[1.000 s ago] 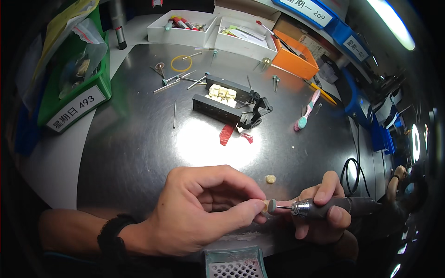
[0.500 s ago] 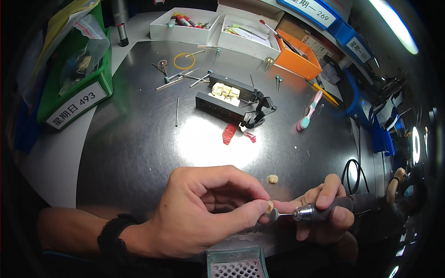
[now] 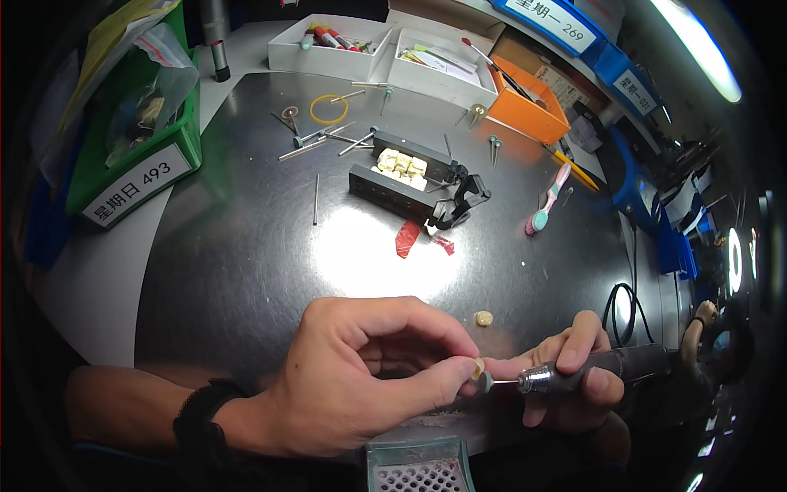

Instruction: Polishing a small dental crown or prosthetic part using a handheld rotary grinding tool at a laboratory workbench.

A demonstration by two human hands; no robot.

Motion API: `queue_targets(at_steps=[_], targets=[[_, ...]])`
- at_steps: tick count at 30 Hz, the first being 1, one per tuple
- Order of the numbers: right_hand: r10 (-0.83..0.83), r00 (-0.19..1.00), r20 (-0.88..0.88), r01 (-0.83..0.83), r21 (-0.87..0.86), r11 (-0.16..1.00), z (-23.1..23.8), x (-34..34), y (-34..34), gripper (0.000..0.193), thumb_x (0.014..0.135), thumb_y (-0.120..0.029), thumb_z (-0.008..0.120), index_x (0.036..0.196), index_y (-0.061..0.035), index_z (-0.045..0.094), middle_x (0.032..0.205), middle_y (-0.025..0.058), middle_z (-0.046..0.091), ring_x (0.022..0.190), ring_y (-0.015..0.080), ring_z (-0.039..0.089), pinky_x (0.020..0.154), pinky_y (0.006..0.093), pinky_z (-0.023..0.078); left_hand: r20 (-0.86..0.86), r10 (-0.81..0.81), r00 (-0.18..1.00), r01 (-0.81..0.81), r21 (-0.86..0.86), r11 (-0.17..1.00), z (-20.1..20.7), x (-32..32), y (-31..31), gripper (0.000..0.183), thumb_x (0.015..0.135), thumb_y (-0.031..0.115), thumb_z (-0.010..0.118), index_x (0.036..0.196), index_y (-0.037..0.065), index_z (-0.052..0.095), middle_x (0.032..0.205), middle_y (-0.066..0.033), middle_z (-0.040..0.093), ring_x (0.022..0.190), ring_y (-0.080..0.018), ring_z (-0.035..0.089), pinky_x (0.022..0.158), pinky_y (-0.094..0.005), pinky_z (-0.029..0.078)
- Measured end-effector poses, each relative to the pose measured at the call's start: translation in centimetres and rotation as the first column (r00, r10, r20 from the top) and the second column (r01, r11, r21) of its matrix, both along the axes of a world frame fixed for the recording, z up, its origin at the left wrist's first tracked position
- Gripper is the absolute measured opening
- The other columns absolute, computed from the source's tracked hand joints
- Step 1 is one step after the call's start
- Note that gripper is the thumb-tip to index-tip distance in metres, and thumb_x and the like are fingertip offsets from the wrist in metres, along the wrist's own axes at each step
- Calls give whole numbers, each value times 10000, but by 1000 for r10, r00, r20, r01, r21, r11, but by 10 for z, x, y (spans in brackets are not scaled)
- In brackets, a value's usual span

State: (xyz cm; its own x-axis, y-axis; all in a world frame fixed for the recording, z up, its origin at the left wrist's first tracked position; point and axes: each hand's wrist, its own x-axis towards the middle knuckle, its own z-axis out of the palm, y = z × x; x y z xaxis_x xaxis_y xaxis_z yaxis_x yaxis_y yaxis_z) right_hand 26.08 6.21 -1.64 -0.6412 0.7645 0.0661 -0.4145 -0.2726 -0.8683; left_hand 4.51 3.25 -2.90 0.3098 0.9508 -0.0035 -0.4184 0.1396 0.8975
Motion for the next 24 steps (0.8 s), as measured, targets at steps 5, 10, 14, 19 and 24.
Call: queue_targets(at_steps=[5,10,14,19,24], targets=[[-49,995,-88,48,-15,999,-3,-4,-3,234,788,-190,498,914,-29,386,616,199,521,821,377,571,898,534,324,16,26,1000,-26,-49,998,5,3,0,120,726,-90,559,845,-74,562,801,-144,598,744,-181,607,690,-261,499],[-81,995,-61,86,97,992,-5,-4,-3,252,814,-223,484,955,-60,354,716,222,540,863,388,561,813,491,404,20,38,999,-37,-73,997,7,5,-1,132,725,-89,564,856,-80,566,811,-162,601,752,-196,611,692,-272,500],[-133,986,-103,141,68,988,-5,-10,-6,268,800,-177,502,953,-24,344,700,185,491,701,256,571,913,552,314,72,38,997,-36,-28,999,5,6,-1,143,745,-94,537,886,-83,557,839,-190,597,745,-218,614,695,-289,504],[-161,982,-95,170,100,980,-6,-11,-7,274,803,-174,497,956,-15,334,712,176,477,661,221,553,918,550,315,129,17,992,-4,-104,995,8,7,2,151,770,-83,508,918,-83,543,851,-216,589,761,-253,613,697,-306,519],[-176,982,-73,184,122,975,-4,-11,-8,284,803,-178,497,965,-15,332,699,178,484,671,224,557,906,526,339,152,4,988,12,-109,994,9,9,3,148,777,-79,499,921,-85,530,831,-214,590,777,-267,611,696,-305,523]])
